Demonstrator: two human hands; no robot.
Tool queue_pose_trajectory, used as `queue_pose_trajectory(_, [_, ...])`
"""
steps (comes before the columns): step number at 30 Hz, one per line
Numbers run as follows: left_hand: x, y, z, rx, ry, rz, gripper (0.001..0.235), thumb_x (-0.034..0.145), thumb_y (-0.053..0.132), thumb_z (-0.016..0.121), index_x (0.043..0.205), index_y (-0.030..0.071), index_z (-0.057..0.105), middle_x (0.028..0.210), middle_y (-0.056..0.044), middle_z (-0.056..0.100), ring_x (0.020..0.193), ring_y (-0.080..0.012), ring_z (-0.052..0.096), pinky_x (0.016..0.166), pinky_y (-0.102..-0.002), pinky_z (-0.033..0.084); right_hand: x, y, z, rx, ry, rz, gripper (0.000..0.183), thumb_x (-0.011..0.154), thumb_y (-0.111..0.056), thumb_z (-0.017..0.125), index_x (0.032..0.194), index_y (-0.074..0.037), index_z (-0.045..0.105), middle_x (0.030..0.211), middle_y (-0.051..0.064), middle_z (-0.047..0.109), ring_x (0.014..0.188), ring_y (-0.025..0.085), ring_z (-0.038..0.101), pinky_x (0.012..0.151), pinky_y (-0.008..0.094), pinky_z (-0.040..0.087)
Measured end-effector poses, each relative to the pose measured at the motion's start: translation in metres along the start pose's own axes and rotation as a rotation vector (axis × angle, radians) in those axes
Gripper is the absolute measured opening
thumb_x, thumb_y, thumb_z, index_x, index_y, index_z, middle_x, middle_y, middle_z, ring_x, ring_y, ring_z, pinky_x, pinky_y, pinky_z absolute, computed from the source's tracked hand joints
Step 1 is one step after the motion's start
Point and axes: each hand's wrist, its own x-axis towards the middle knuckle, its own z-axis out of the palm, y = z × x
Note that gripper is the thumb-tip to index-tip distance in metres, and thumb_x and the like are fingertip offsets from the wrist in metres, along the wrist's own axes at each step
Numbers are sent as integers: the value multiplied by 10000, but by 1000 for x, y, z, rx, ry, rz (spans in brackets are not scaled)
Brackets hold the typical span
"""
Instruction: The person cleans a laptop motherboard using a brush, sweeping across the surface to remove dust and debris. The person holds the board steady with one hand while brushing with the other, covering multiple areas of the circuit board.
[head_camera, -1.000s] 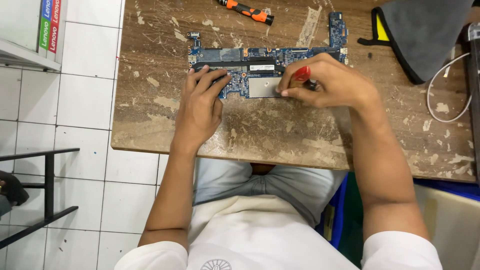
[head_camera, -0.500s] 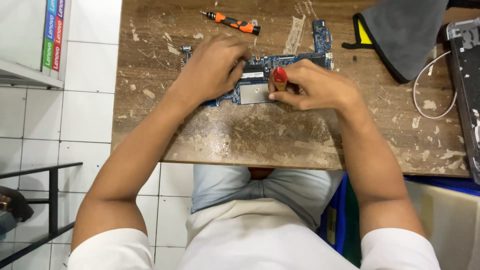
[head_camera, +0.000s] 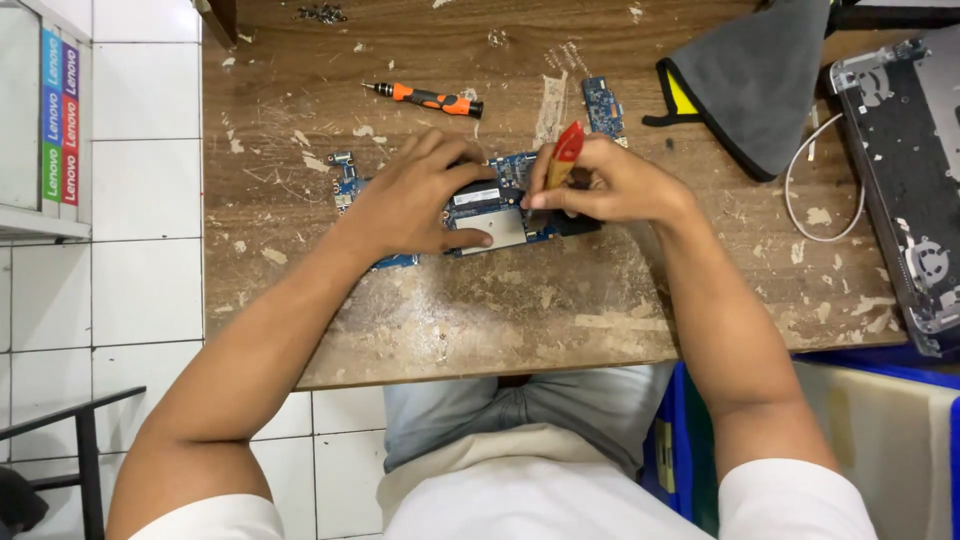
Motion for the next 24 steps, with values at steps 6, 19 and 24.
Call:
queue_pose_trajectory(6, [0,-5,-10,-109,-83,-36,929,749,528,1002,1499,94,667,1417,-172,677,1332,-358,539,1041,-448,435,0,18,6,-115,163,-84,67,1045,24,760,1086,8,710,930,182,758,738,286,735,743,394,583])
queue_pose_trajectory(19, [1,3,-29,-174,-177,-101,1250,660,353,1085,1680,26,441,1442,-209,674,1317,-336,529,1056,-429,421,24,15,62,-24,200,-87,115,1038,16,750,1113,-19,669,1049,153,808,725,219,759,717,348,605])
queue_pose_trajectory(24, [-2,8,-31,-176,-193,-102,1256,695,376,1067,1701,45,392,1460,-217,644,1352,-339,511,1081,-425,414,-4,15,15,-302,54,3,106,1022,65,759,1106,40,699,937,216,780,663,288,724,642,394,556])
